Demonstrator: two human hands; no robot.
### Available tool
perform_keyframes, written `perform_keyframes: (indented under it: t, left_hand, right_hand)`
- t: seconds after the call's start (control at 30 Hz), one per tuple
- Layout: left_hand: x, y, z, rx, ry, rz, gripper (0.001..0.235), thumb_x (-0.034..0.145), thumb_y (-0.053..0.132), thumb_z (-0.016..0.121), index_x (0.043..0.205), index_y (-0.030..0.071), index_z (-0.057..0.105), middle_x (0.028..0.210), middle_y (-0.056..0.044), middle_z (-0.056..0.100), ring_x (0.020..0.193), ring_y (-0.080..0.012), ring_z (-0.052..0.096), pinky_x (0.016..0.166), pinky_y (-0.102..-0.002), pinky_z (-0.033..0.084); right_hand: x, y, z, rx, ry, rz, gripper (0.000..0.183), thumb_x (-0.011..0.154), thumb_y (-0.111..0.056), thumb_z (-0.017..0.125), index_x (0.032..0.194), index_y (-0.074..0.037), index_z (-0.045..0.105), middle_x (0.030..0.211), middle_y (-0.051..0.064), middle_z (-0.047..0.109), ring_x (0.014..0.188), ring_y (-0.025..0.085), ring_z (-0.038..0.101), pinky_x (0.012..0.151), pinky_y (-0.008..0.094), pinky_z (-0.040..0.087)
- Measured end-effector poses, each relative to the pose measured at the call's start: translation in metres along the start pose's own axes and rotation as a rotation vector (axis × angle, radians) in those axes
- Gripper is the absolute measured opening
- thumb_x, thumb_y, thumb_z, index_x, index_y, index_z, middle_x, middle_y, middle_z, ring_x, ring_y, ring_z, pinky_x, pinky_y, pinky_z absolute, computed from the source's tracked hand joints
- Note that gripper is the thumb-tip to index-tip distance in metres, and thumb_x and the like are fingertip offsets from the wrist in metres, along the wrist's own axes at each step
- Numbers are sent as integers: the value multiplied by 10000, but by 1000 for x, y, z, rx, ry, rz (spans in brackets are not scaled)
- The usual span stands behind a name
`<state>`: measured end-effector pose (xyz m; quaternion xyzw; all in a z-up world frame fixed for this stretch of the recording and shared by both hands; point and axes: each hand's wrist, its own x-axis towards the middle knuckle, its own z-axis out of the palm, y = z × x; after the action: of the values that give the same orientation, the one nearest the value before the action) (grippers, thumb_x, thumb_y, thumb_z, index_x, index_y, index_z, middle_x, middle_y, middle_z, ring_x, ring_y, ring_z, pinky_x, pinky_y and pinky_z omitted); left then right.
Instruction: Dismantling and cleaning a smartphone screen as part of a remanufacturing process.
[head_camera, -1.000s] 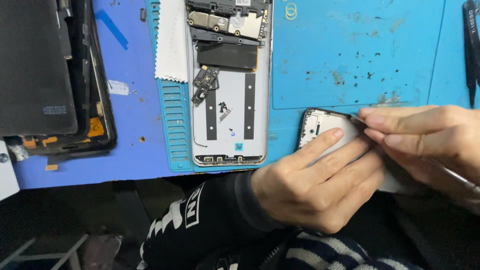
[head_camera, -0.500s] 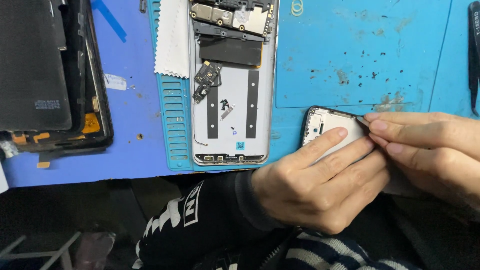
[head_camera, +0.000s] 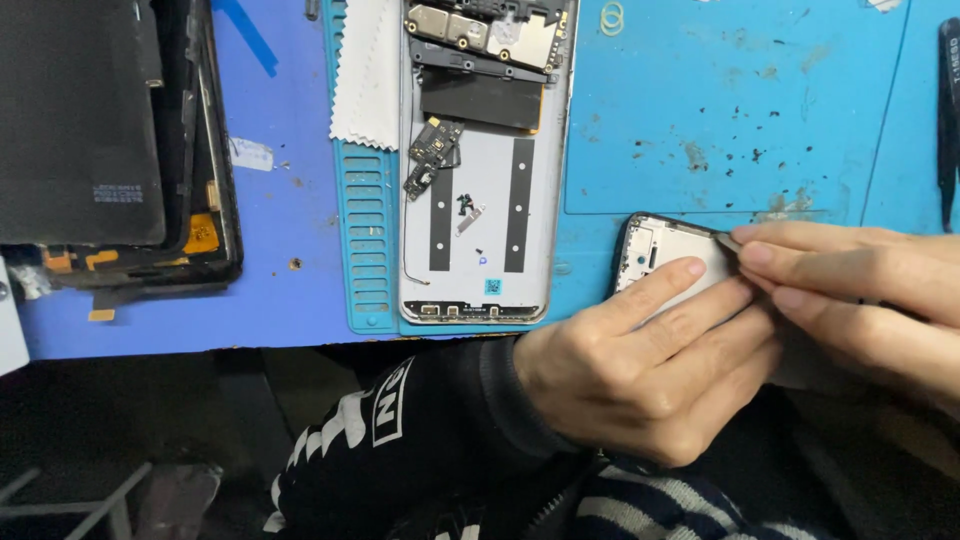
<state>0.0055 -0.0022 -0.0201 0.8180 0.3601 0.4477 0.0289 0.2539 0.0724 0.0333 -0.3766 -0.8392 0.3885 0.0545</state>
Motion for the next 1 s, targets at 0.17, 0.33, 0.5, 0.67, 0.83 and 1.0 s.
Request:
perform_keyframes:
  t: [0.17, 0.33, 0.5, 0.67, 0.83, 1.0]
  left_hand:
    - [-1, 2, 4, -14, -13, 10, 220, 971, 164, 622, 1078, 39, 769, 1184, -123, 706, 1201, -251, 665, 1115, -385, 516]
    - [-1, 2, 3, 8, 26, 9, 219, 990, 182, 624, 1087, 39, 759, 1211, -117, 695, 1223, -241, 655, 1122, -370, 509]
    - [-2, 2, 6, -9, 11, 6, 227, 970, 143, 609, 1093, 28, 761, 1221, -118, 696, 1215, -240, 654, 1111, -386, 512]
    - [-1, 2, 4, -10, 9, 12, 224, 970, 158, 628, 1090, 31, 769, 1207, -107, 699, 1205, -237, 660, 1109, -376, 517]
    - [1, 1, 5, -30, 3, 11, 221, 959, 137, 621, 1088, 33, 768, 1211, -109, 701, 1199, -235, 661, 1090, -383, 519]
    - [4, 1, 1, 0, 7, 8, 226, 970, 176, 638, 1083, 33, 771, 1200, -103, 706, 1196, -227, 668, 1084, -366, 525]
  right_hand:
    - [10, -1, -5, -292, -67, -447, 239, 893, -18, 599, 1125, 35, 615, 1248, 205, 660, 1231, 396, 663, 1054, 475, 546]
    - [1, 7, -4, -158, 33, -267, 155, 928, 61, 570, 1076, 31, 607, 1272, 211, 651, 1198, 331, 691, 1030, 419, 568]
    - [-9, 14, -4, -151, -80, -176, 256, 875, 17, 579, 1120, 24, 656, 1288, 207, 681, 1204, 332, 704, 1009, 401, 576]
    - [1, -5, -5, -239, 8, -330, 178, 942, 5, 577, 1116, 19, 615, 1253, 217, 660, 1194, 355, 690, 1050, 436, 560]
    - [-27, 30, 5, 213, -22, 332, 316, 917, 66, 578, 1196, 54, 728, 1331, 210, 675, 1179, 339, 745, 953, 405, 590]
    - [-11, 19, -8, -68, -145, -147, 343, 902, -13, 575, 1236, 18, 647, 1353, 172, 665, 1292, 258, 655, 1089, 321, 517]
